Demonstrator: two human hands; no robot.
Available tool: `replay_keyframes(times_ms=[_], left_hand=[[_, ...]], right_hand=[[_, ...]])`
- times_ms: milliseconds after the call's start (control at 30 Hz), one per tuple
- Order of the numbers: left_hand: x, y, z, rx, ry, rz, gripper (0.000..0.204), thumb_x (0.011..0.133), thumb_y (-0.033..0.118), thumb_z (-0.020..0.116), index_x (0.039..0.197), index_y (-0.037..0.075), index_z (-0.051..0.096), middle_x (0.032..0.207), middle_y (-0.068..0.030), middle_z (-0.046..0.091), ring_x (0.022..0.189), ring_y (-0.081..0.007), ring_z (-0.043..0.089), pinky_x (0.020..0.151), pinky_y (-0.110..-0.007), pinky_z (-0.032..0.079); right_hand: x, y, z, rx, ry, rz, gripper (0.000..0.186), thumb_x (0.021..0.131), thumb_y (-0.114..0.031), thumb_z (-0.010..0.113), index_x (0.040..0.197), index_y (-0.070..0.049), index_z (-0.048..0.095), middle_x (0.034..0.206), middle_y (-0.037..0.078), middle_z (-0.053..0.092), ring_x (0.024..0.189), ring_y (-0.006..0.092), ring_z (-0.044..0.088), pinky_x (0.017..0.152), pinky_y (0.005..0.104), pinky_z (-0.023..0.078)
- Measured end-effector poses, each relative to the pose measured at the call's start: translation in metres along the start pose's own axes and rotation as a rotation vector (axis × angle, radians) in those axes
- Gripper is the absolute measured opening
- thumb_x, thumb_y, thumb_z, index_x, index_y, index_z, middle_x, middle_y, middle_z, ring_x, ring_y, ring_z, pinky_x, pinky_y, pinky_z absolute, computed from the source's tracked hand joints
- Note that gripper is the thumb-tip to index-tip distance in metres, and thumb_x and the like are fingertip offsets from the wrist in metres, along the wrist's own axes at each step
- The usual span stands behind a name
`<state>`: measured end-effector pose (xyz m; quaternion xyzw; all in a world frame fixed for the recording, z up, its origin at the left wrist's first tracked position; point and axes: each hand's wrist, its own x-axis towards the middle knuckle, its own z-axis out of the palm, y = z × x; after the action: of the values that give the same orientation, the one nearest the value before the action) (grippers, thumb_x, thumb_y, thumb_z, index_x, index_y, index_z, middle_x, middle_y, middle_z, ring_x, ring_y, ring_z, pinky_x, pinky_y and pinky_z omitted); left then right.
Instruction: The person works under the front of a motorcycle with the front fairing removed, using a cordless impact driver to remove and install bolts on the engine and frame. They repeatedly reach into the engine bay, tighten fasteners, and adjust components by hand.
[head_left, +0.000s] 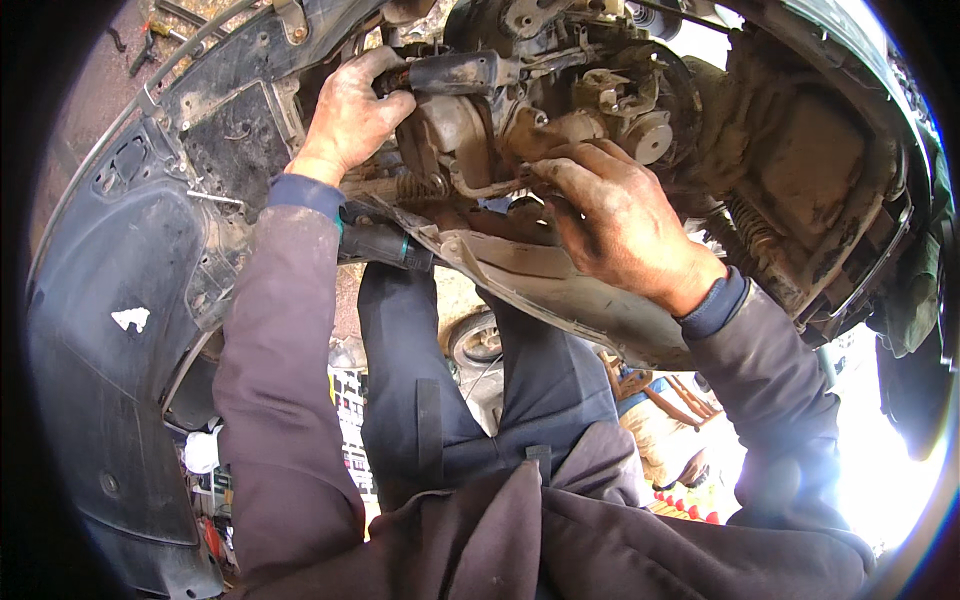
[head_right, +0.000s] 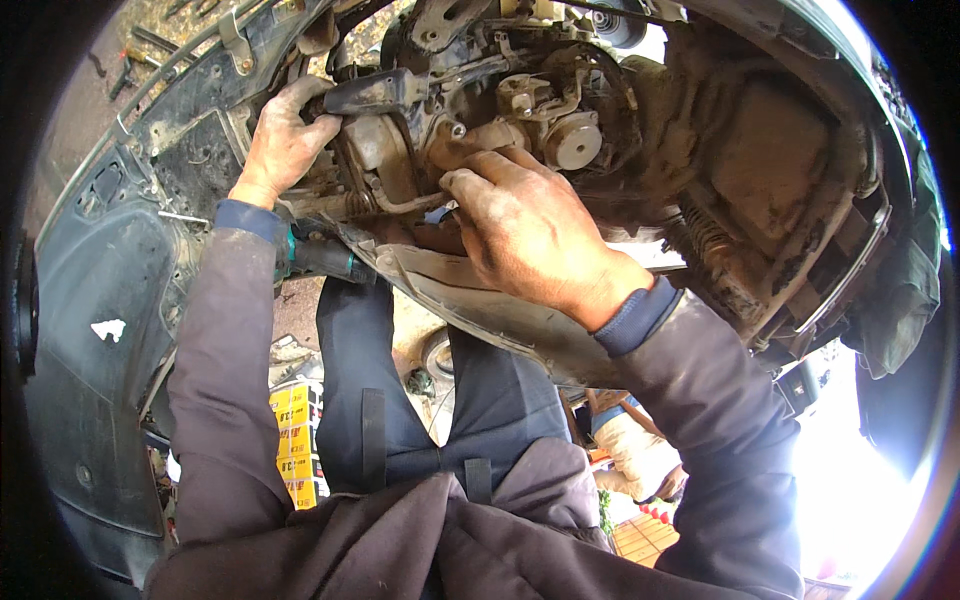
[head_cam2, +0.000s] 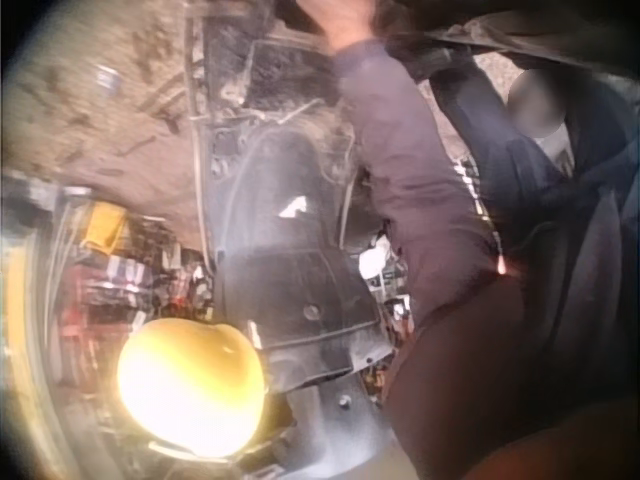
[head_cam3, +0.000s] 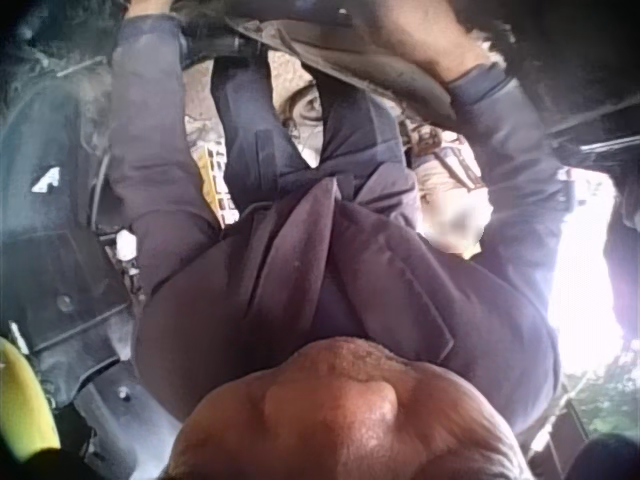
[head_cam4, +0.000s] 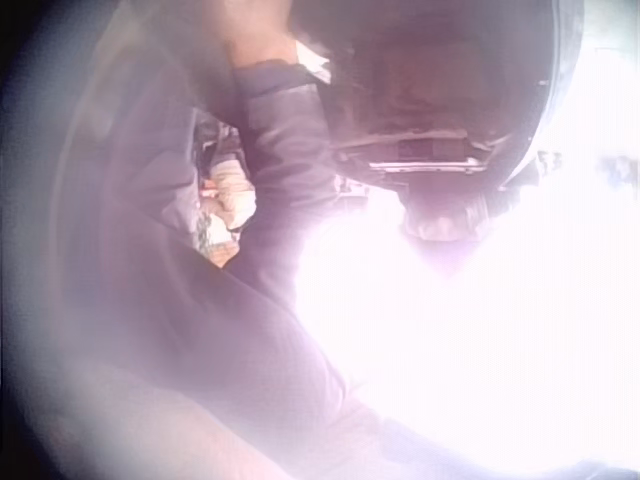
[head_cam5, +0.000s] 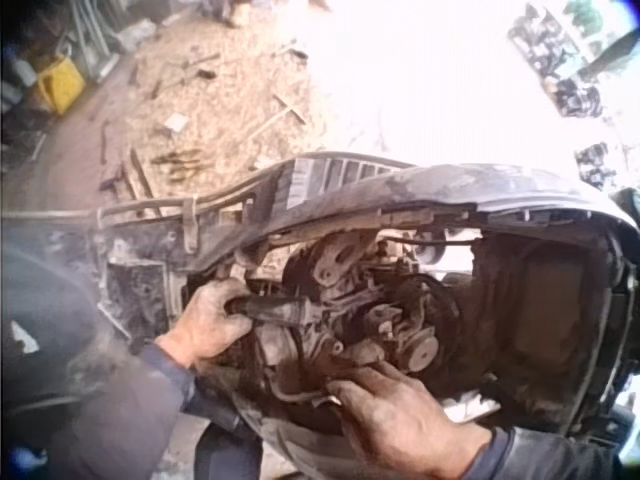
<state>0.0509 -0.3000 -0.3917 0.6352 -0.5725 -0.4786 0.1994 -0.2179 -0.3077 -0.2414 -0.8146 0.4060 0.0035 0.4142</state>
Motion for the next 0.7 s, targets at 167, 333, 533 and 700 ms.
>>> replay_keyframes(times_ms=[167,333,533,700], left_hand=[[-0.004,0.0,-0.006,-0.102,-0.106,-0.066,0.038,0.08,0.011,0.069,0.116,-0.001,0.064,0.105,-0.0136,0.07,0.096,-0.0198,0.063,0.089,-0.034,0.049],[0.004,-0.015,-0.021,-0.122,-0.23,0.031,0.042,0.086,0.005,0.064,0.127,-0.004,0.06,0.113,-0.0136,0.07,0.104,-0.018,0.063,0.093,-0.032,0.049],[0.013,-0.027,-0.021,-0.379,-0.387,0.006,0.034,0.084,-0.003,0.06,0.117,-0.004,0.065,0.114,-0.0141,0.069,0.107,-0.0225,0.064,0.094,-0.035,0.05],[0.011,-0.031,-0.015,-0.634,-0.304,0.006,0.041,0.087,-0.005,0.063,0.127,-0.001,0.06,0.117,-0.006,0.069,0.105,-0.0151,0.062,0.097,-0.032,0.049]], right_hand=[[0.017,-0.006,0.013,-0.01,0.036,-0.117,0.028,0.072,-0.004,0.064,0.1,-0.001,0.061,0.085,0.016,0.057,0.084,0.0383,0.058,0.068,0.0474,0.05],[0.066,-0.002,0.007,-0.217,0.082,-0.261,0.047,0.072,0.002,0.067,0.118,-0.001,0.06,0.106,0.018,0.062,0.096,0.0377,0.06,0.081,0.0435,0.052],[0.142,0.007,0.014,0.071,-0.286,-0.172,0.04,0.074,-0.001,0.064,0.113,0.007,0.059,0.105,0.029,0.065,0.102,0.0428,0.062,0.082,0.045,0.052],[0.171,0.017,0.032,0.169,-0.508,-0.155,0.047,0.071,0.002,0.062,0.118,0.006,0.06,0.115,0.025,0.067,0.109,0.0358,0.064,0.09,0.0409,0.052]])
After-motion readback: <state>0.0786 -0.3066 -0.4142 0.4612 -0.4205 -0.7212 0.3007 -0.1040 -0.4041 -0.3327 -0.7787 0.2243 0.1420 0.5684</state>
